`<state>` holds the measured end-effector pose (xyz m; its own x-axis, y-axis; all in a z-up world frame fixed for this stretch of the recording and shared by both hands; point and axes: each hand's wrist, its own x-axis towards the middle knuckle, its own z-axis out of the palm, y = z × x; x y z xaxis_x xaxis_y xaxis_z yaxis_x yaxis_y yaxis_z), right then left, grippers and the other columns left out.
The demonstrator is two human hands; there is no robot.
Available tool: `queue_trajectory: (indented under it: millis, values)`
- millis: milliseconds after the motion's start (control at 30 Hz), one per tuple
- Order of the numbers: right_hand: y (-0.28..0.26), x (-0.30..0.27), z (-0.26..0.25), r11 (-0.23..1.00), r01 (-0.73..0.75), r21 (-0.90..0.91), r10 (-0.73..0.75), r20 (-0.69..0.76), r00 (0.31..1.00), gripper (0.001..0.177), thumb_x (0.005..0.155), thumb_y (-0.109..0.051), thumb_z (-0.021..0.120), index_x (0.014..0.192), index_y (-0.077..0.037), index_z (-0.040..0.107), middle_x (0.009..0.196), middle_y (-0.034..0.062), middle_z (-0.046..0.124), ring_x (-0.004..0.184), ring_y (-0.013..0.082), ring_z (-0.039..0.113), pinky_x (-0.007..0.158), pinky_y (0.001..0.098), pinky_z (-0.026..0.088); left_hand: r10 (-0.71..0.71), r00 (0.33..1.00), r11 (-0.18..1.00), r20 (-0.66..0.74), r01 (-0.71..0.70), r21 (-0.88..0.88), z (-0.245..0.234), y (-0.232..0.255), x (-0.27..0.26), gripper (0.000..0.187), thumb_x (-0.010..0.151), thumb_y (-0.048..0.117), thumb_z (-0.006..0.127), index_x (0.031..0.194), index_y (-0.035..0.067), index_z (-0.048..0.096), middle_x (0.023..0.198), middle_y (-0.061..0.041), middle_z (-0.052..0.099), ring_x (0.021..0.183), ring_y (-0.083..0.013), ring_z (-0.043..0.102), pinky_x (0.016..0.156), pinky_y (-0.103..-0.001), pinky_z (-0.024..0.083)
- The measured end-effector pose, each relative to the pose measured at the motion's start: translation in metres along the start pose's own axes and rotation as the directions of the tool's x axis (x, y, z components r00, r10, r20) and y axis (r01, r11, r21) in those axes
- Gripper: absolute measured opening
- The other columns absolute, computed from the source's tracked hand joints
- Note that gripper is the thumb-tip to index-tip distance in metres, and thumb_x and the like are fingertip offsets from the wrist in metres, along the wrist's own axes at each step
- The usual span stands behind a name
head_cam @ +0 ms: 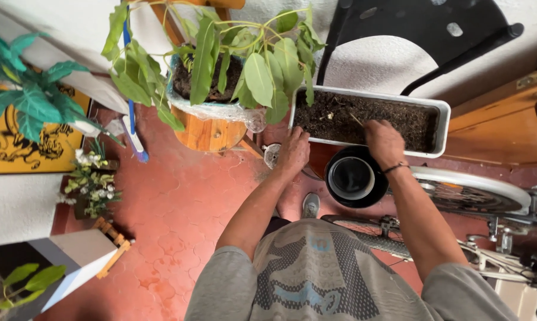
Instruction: The person carries a black bowl and a plastic cup filled with water to a small indoor garden area. They pour water from the cup into a rectangular planter box multiple times, then use a wooden stick to poke holes in the soil and place a clove of garlic into one of the holes. They continue watering the planter box and a nearby potted plant.
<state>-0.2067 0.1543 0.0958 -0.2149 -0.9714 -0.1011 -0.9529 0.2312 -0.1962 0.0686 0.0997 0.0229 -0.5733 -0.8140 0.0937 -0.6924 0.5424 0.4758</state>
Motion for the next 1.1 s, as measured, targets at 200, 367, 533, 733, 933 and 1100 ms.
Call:
queue_trajectory:
  millis: [200,367,533,733,933,1100]
  values:
    - [-0.027,0.002,0.048,0.985,0.074,-0.155,-0.086,-0.078,0.993,0.019,0.097,-0.019,0.062,0.111,-0.023,0.075,0.095,0.0049,0.066,0.079,0.0313,0.077,0.067,0.0415,0.065,0.026,0.999,1.0,0.033,-0.025,-0.008,-0.003,-0.004,-0.002,0.022,0.094,0.017,0.068,0.109,0.003,0.06,0.111,-0.015,0.05,0.095,-0.0339,0.057,0.087,-0.044,0.051]
    - [-0.032,0.0,0.068,0.991,0.116,-0.059,-0.121,-0.082,0.989,0.022,0.095,-0.01,0.063,0.114,-0.01,0.074,0.095,0.0144,0.063,0.073,0.0411,0.074,0.061,0.0489,0.063,0.049,0.996,0.999,0.076,-0.051,0.016,-0.029,0.004,-0.004,0.021,0.096,0.016,0.065,0.111,0.002,0.06,0.113,-0.017,0.051,0.092,-0.0316,0.058,0.087,-0.042,0.052]
    - [-0.027,-0.009,0.052,0.982,0.113,-0.15,-0.118,-0.025,0.993,0.019,0.094,-0.013,0.065,0.11,-0.017,0.075,0.097,0.008,0.064,0.074,0.0345,0.076,0.06,0.0446,0.064,0.064,0.994,0.997,0.084,-0.066,0.028,-0.034,0.004,-0.005,0.022,0.097,0.017,0.063,0.113,0.001,0.06,0.114,-0.016,0.051,0.094,-0.0297,0.058,0.092,-0.04,0.052]
    - [-0.033,-0.002,0.048,0.99,0.047,-0.13,-0.062,-0.114,0.992,0.017,0.102,-0.021,0.063,0.113,-0.023,0.075,0.096,0.0065,0.064,0.075,0.0345,0.076,0.059,0.0443,0.064,0.061,0.993,0.997,0.102,-0.065,0.039,-0.026,-0.001,-0.005,0.025,0.1,0.021,0.06,0.117,0.003,0.061,0.119,-0.016,0.051,0.099,-0.0273,0.058,0.101,-0.04,0.049]
    - [-0.038,0.005,0.047,0.976,0.054,-0.21,-0.067,-0.053,0.996,0.02,0.099,-0.017,0.063,0.11,-0.026,0.077,0.098,0.0034,0.065,0.076,0.0316,0.077,0.06,0.042,0.066,0.067,0.996,0.998,0.064,-0.066,-0.021,-0.007,-0.011,-0.004,0.031,0.101,0.021,0.059,0.123,0.0,0.061,0.125,-0.021,0.052,0.105,-0.0355,0.06,0.107,-0.045,0.047]
    - [0.012,0.027,0.117,0.985,0.088,-0.149,-0.094,-0.031,0.995,0.021,0.099,-0.017,0.058,0.11,-0.023,0.075,0.097,0.0064,0.066,0.077,0.0357,0.077,0.062,0.0454,0.065,0.065,0.997,0.996,0.043,-0.062,-0.058,0.003,-0.016,-0.001,0.028,0.099,0.021,0.059,0.12,0.001,0.059,0.121,-0.019,0.049,0.098,-0.034,0.057,0.092,-0.045,0.053]
